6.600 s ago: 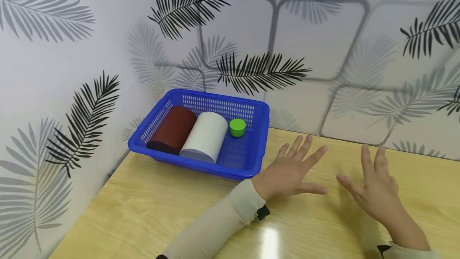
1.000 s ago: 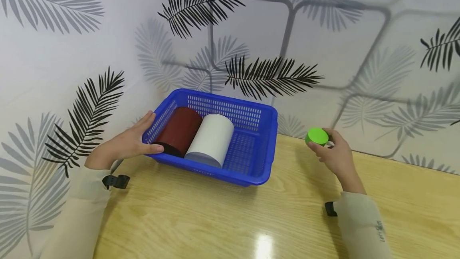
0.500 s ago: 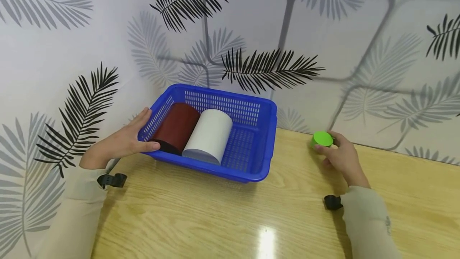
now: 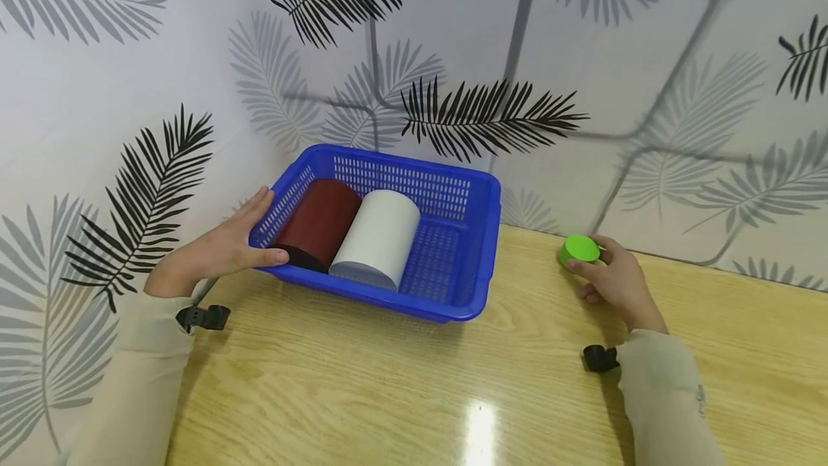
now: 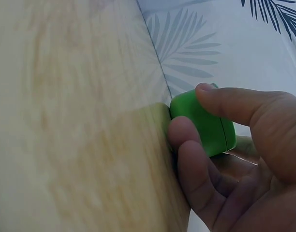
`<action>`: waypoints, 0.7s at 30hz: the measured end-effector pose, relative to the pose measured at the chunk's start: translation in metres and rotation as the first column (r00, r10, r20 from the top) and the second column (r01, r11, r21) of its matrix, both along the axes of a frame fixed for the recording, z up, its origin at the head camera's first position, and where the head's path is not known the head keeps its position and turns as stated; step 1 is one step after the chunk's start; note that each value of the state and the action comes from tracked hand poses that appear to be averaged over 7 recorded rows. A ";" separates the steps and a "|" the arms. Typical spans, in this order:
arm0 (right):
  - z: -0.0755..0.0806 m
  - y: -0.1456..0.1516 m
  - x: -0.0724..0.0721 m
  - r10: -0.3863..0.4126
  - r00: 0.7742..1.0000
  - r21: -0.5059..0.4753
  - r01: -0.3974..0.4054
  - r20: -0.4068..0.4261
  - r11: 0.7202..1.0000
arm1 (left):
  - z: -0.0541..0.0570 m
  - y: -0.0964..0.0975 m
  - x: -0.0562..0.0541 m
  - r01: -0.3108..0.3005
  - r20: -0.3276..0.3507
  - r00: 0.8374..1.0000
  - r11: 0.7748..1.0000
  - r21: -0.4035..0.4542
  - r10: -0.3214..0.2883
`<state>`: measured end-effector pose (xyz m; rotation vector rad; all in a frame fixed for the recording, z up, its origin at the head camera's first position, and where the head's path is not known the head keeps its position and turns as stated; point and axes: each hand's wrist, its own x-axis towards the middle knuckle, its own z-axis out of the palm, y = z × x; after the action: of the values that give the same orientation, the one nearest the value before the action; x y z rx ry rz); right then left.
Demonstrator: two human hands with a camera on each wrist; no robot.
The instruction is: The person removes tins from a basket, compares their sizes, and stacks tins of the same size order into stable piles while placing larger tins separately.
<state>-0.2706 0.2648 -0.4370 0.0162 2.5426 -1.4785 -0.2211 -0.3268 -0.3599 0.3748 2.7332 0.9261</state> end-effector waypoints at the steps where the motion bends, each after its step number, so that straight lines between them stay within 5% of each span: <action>1: 0.001 0.000 0.000 0.003 1.000 -0.006 -0.003 0.002 1.000 | 0.000 0.000 0.000 0.000 -0.003 1.000 1.000 0.002 0.000; 10: 0.012 0.001 0.003 0.053 0.998 -0.124 -0.049 0.025 0.991 | -0.003 -0.007 0.002 0.000 0.008 1.000 0.999 0.051 0.000; 21: 0.042 -0.006 0.015 -0.048 0.990 -0.146 0.028 -0.136 0.989 | 0.001 -0.009 -0.002 0.039 0.016 0.999 0.999 0.029 -0.040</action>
<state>-0.2554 0.2591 -0.3954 -0.0628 2.5477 -1.7312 -0.2233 -0.3362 -0.3590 0.4224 2.6899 0.9542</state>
